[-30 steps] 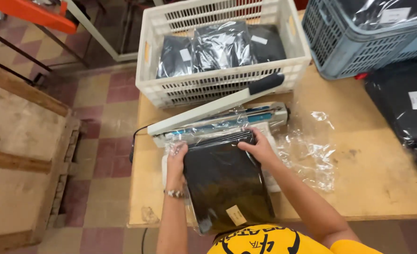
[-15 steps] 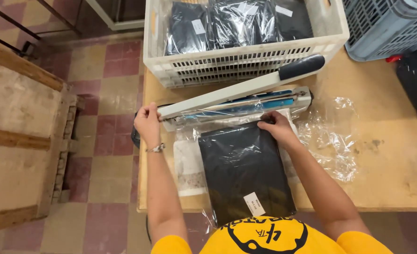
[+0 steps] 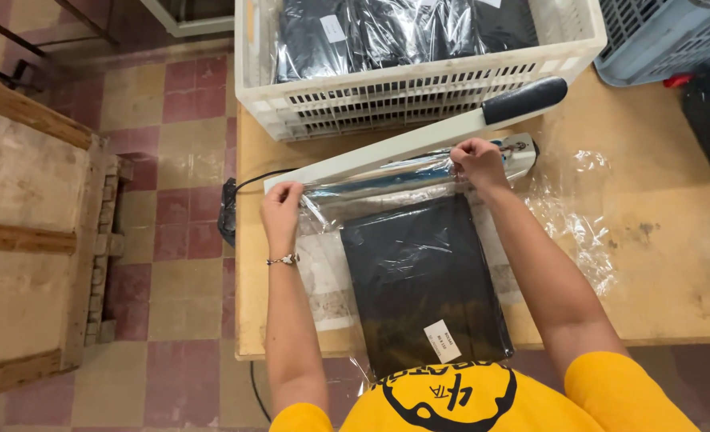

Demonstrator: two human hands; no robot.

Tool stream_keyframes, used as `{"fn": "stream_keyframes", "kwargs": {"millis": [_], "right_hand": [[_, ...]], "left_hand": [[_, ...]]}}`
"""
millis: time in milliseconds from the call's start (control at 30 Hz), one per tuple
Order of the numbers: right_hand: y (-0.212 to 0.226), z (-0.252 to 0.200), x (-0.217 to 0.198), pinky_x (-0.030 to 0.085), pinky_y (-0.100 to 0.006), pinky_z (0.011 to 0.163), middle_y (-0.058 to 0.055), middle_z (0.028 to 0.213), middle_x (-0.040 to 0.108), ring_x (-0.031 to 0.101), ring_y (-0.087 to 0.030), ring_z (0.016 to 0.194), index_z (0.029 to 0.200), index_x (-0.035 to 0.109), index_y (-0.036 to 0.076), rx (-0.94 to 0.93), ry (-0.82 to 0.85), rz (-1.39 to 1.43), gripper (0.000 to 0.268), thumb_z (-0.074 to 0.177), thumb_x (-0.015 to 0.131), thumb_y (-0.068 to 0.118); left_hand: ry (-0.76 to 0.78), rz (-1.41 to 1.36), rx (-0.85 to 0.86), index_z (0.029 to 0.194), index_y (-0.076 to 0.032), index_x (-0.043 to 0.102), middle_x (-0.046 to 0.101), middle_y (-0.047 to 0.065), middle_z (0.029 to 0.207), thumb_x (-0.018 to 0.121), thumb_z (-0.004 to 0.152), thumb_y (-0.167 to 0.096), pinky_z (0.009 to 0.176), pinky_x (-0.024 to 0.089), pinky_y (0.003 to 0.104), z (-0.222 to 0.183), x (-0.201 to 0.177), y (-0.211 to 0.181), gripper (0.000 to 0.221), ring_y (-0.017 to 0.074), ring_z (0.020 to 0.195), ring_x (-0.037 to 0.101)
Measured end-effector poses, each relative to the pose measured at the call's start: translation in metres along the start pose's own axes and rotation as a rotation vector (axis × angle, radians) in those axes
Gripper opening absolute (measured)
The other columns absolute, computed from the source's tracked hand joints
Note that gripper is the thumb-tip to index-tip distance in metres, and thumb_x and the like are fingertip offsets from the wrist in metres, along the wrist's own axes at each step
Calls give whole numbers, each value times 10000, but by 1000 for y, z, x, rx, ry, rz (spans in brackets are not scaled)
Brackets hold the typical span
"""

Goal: Sealing plastic bags using a manual impulse heat sealer

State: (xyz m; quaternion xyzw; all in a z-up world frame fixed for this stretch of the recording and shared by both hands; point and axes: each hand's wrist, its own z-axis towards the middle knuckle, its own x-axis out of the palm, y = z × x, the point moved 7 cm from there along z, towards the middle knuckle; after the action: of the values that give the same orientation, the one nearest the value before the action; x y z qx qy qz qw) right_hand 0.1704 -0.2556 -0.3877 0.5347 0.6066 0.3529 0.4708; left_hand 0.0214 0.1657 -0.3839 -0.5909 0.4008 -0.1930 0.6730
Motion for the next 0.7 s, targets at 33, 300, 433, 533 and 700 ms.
{"fn": "stream_keyframes", "kwargs": {"millis": [33, 300, 433, 533, 700], "right_hand": [[-11, 7, 0, 614, -328, 504, -111, 679, 661, 675, -181, 575, 893, 729, 68, 2, -4, 0, 85, 845, 738, 137], [20, -20, -8, 600, -295, 627, -143, 880, 665, 670, -193, 756, 1123, 638, -12, 41, 197, -46, 523, 880, 839, 406], [11, -10, -2, 560, -245, 561, -75, 725, 644, 648, -135, 664, 877, 695, 49, 60, 266, -74, 213, 840, 820, 218], [5, -3, -2, 560, -234, 526, -56, 696, 666, 665, -118, 641, 822, 735, 91, 106, 251, -58, 167, 850, 814, 235], [-12, 4, -18, 626, -392, 633, -123, 822, 697, 714, -249, 766, 911, 755, 97, 190, 138, 70, 168, 928, 665, 238]], "left_hand": [[4, 0, -1, 909, -176, 809, 711, 17, 804, 810, 868, -197, 709, 552, 275, -3, -1, -1, 46, 106, 732, 635], [174, -9, -418, 912, -156, 725, 759, 67, 919, 400, 1056, -596, 494, 371, 205, -36, -21, -10, 565, 145, 628, 687], [375, -89, -553, 1010, -140, 781, 789, 81, 918, 671, 944, -527, 614, 540, 223, -54, 10, 20, 408, 163, 709, 747], [271, -170, -506, 1041, -161, 747, 774, -4, 836, 731, 906, -290, 545, 460, 132, -40, 26, 62, 187, 77, 702, 725], [-13, 191, -311, 846, -227, 771, 731, -18, 799, 887, 693, -364, 657, 494, 259, -25, 28, 78, 236, 122, 775, 666]]}}
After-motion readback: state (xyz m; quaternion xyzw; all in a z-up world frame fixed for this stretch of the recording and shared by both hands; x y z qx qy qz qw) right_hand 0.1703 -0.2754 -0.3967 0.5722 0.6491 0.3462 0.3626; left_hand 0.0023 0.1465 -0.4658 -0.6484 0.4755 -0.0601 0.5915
